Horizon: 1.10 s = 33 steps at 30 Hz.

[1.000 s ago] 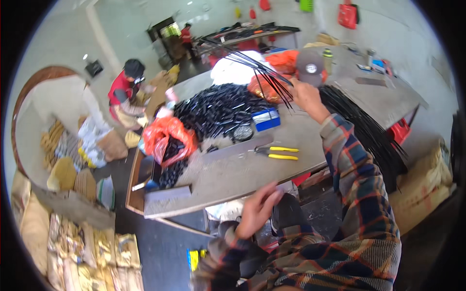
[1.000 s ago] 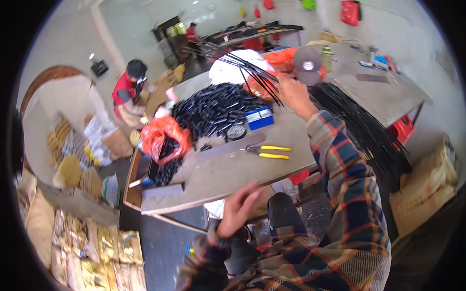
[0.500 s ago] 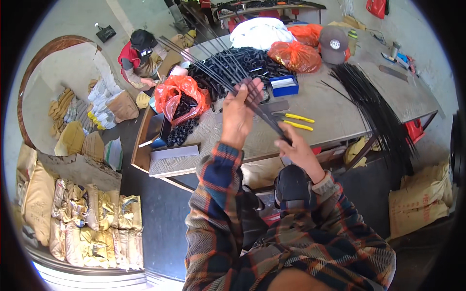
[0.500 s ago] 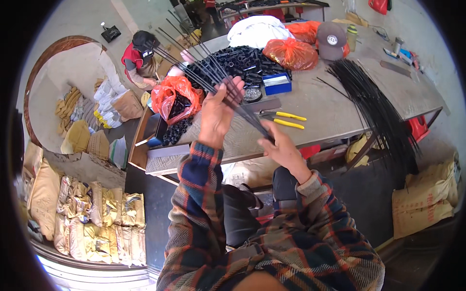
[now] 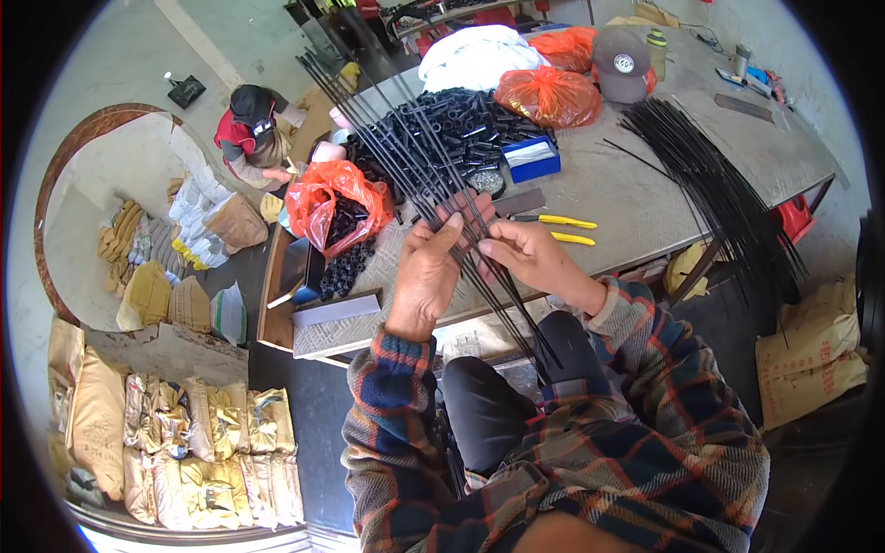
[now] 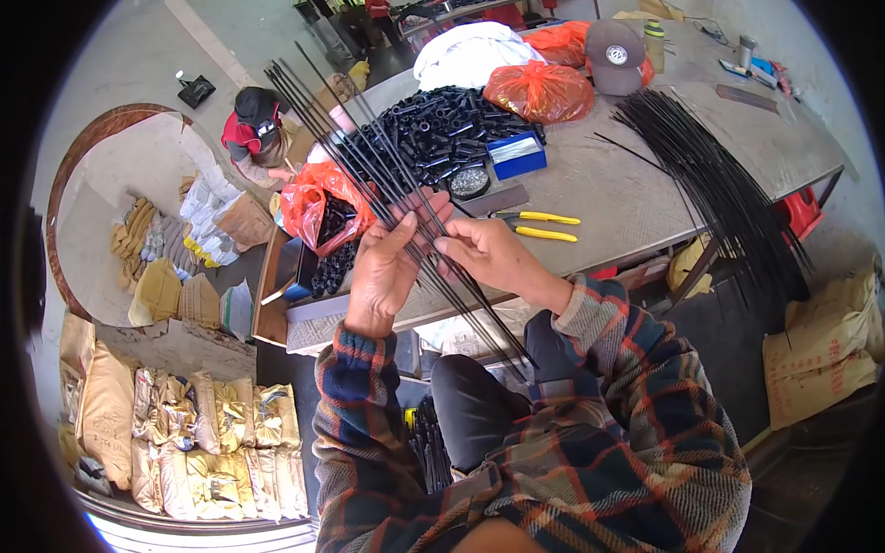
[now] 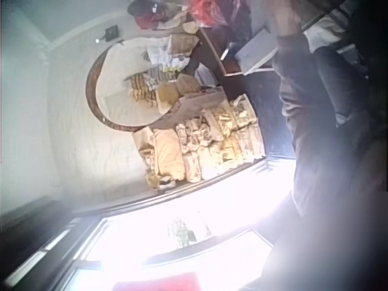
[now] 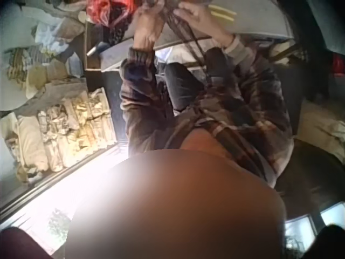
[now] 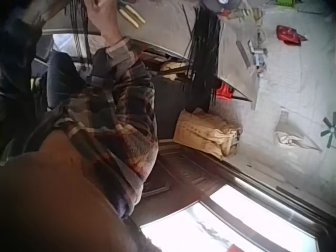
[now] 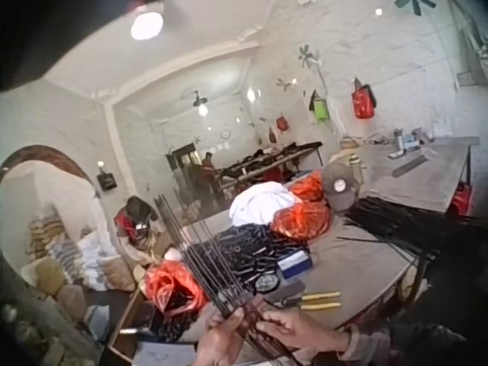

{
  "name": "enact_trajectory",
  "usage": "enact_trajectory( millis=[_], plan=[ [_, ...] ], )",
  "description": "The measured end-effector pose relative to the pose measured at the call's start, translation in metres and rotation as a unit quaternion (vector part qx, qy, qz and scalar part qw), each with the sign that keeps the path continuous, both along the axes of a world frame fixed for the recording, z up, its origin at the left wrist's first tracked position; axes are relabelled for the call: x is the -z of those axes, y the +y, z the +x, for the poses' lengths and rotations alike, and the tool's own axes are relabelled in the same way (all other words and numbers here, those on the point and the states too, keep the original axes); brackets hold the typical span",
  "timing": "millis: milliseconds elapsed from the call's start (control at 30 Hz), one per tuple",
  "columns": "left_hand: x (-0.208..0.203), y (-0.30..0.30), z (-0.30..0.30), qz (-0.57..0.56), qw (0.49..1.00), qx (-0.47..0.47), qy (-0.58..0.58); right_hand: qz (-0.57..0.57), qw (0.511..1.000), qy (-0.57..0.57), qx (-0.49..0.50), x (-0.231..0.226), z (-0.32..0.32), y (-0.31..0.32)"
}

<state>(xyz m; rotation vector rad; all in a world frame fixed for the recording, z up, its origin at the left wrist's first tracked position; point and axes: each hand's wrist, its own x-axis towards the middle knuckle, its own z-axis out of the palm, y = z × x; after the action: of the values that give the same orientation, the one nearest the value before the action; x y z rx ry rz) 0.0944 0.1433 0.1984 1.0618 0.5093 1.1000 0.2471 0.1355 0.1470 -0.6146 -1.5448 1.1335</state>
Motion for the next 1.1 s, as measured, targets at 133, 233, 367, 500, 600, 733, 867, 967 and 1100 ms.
enact_trajectory(
  millis=[133,233,367,500,600,733,867,967,1100],
  plan=[
    [0.000,0.013,0.008,0.008,1.000,0.007,0.005,0.027,0.998,-0.062,0.017,-0.005,0.014,0.012],
    [0.005,0.024,0.023,0.014,0.999,-0.006,-0.035,-0.029,0.999,0.012,-0.023,-0.004,0.017,0.020],
    [0.009,0.038,0.044,0.015,0.996,-0.022,-0.088,-0.104,0.988,0.106,-0.041,0.000,0.024,0.023],
    [0.007,0.048,0.051,-0.006,0.995,-0.021,-0.096,-0.177,0.975,0.097,-0.091,-0.003,0.034,0.027],
    [0.008,0.055,0.052,-0.011,0.997,-0.023,-0.075,-0.197,0.969,0.099,-0.112,-0.006,0.039,0.032],
    [0.001,0.062,0.054,-0.008,0.998,-0.045,-0.040,-0.172,0.974,0.059,-0.133,-0.003,0.048,0.045],
    [-0.005,0.065,0.049,-0.030,0.999,-0.029,0.017,-0.143,0.974,0.061,-0.163,-0.004,0.049,0.054],
    [-0.005,0.063,0.046,-0.042,0.998,-0.051,0.023,-0.161,0.965,0.079,-0.190,-0.006,0.046,0.057],
    [-0.004,0.063,0.047,-0.023,0.997,-0.079,0.011,-0.174,0.964,0.081,-0.185,-0.008,0.044,0.058]
  ],
)
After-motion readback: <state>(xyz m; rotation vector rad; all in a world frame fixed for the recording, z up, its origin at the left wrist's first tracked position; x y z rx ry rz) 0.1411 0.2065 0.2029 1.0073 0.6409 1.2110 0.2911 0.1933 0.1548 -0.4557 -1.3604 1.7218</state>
